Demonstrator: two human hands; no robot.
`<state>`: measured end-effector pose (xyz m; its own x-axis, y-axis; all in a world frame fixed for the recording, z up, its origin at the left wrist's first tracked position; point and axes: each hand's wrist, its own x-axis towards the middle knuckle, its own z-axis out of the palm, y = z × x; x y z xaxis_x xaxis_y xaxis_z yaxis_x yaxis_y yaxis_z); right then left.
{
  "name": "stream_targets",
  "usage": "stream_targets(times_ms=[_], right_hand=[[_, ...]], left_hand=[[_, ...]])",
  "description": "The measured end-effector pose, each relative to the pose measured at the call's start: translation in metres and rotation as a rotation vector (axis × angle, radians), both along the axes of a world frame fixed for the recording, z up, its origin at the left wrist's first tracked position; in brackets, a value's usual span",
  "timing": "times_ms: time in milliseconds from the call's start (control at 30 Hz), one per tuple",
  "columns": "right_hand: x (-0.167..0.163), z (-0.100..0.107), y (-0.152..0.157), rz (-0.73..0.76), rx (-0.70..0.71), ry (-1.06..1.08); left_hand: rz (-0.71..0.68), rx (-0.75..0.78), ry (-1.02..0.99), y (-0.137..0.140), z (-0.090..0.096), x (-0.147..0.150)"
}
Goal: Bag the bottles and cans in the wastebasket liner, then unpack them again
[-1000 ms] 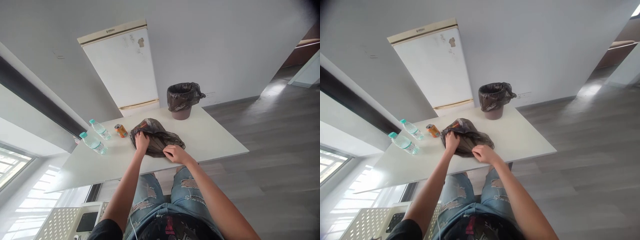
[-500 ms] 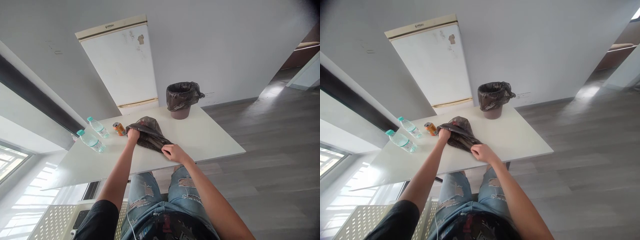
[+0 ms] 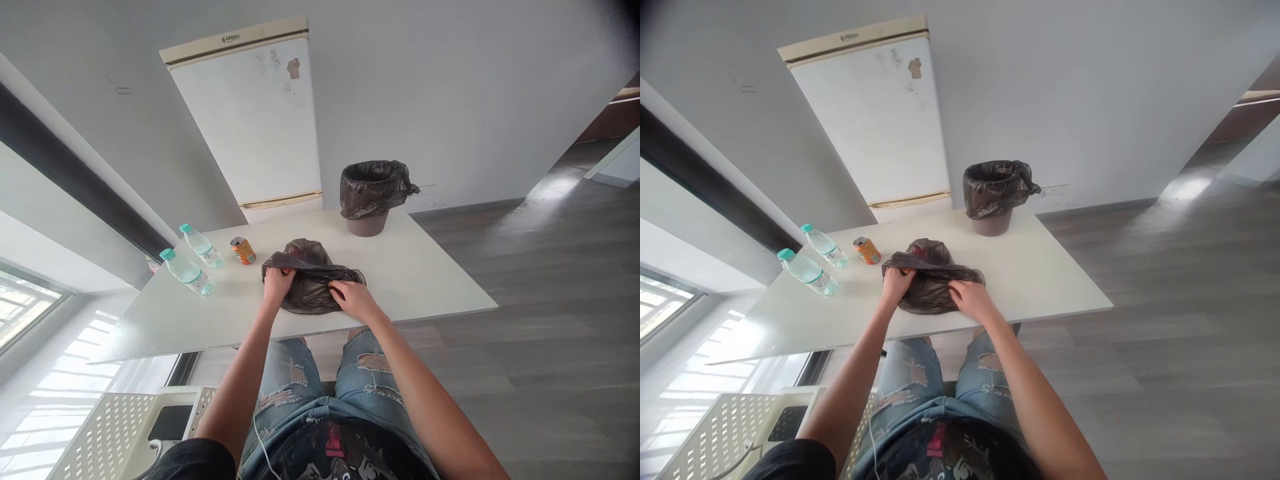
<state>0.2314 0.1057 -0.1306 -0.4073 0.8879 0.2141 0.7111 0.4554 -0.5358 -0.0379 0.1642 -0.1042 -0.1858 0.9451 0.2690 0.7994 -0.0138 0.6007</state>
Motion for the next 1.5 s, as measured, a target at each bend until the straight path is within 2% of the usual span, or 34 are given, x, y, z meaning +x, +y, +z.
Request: stream_targets(times_ms=[167,267,333,467,667,833,933,1000,1067,1167,1233,1333,1400,1500], right_hand=[[-0.004,0.002,0.002,-0.301,-0.015,-0.161],[-0.005,0.002,0.003,-0.371,-0.029,-0.182],[-0.004,0.002,0.003,-0.39,-0.032,-0.187],[-0.004,0.003,0.002,-0.434,-0.032,-0.207],[-0.006,0.005,0.002,-0.606,-0.071,-0.243],[-0.006,0.004,0.004,-0.647,-0.117,-0.242],[-0.005,0.006,0.004,-0.642,-0.129,-0.242],[-0.005,0.007,0.004,-0.634,-0.131,-0.247],[-0.004,0.008,0.004,-0.626,-0.13,-0.242],[-0.003,0.009,0.004,-0.609,-0.103,-0.212],[-0.003,0.008,0.003,-0.604,-0.087,-0.201],[-0.004,0.005,0.003,-0.617,-0.083,-0.22],[-0.004,0.004,0.003,-0.63,-0.083,-0.237],[-0.006,0.004,0.002,-0.641,-0.079,-0.245]], left_hand=[[0.072,0.011,-0.288,-0.027,-0.006,0.002],[0.102,0.018,-0.288,-0.033,-0.005,0.001],[0.068,-0.01,-0.254,-0.037,0.0,0.0],[-0.086,-0.059,-0.271,-0.051,0.02,-0.005],[-0.314,-0.27,-0.412,-0.079,0.06,-0.013],[-0.5,-0.29,-0.508,-0.098,0.088,-0.026],[-0.52,-0.209,-0.529,-0.11,0.104,-0.038],[-0.459,-0.11,-0.563,-0.117,0.112,-0.046],[-0.339,-0.016,-0.611,-0.12,0.116,-0.056],[-0.115,0.112,-0.661,-0.116,0.11,-0.078],[0.075,0.213,-0.575,-0.109,0.1,-0.094],[0.333,0.346,-0.264,-0.095,0.083,-0.116],[0.38,0.374,-0.103,-0.084,0.074,-0.125],[0.329,0.335,-0.017,-0.067,0.065,-0.128]])
